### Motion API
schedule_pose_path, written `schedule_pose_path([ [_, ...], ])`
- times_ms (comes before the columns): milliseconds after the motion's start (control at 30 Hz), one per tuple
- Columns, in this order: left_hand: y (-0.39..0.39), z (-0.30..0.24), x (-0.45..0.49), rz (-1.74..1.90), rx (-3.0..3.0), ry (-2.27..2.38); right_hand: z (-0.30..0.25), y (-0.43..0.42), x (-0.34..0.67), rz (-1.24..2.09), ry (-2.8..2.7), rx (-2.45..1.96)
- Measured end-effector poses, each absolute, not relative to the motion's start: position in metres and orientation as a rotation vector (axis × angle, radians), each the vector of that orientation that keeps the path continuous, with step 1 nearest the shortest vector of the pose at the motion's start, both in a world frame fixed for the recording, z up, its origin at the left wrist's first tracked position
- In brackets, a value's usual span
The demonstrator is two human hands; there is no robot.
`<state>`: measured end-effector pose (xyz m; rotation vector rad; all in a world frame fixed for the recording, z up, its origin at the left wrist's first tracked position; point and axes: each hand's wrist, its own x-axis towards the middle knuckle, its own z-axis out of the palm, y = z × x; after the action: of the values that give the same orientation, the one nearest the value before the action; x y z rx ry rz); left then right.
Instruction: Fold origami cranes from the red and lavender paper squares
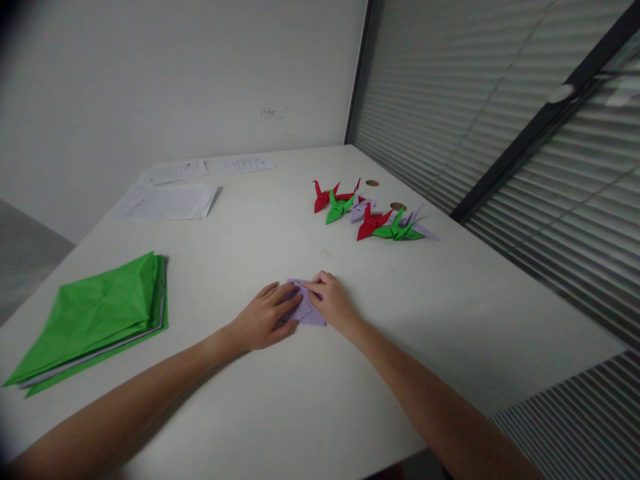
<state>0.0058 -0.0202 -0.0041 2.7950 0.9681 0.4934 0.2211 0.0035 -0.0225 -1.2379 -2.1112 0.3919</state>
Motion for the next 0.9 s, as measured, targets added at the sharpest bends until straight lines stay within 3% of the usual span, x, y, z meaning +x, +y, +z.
schedule_pose_path([
  [367, -0.016, -0.004, 0.005, 0.527, 2.748, 0.923, -0.028, 0.003, 0.218, 0.376, -2.172, -1.087],
  [600, -0.005, 0.001, -0.001, 0.539, 2.701, 0.853, -0.024, 0.003, 0.221, 0.56, -2.176, -1.059],
  [900, -0.009, -0.002, -0.001, 0.601, 2.759, 0.919, -0.022, 0.003, 0.224, 0.467, -2.242, -1.026],
])
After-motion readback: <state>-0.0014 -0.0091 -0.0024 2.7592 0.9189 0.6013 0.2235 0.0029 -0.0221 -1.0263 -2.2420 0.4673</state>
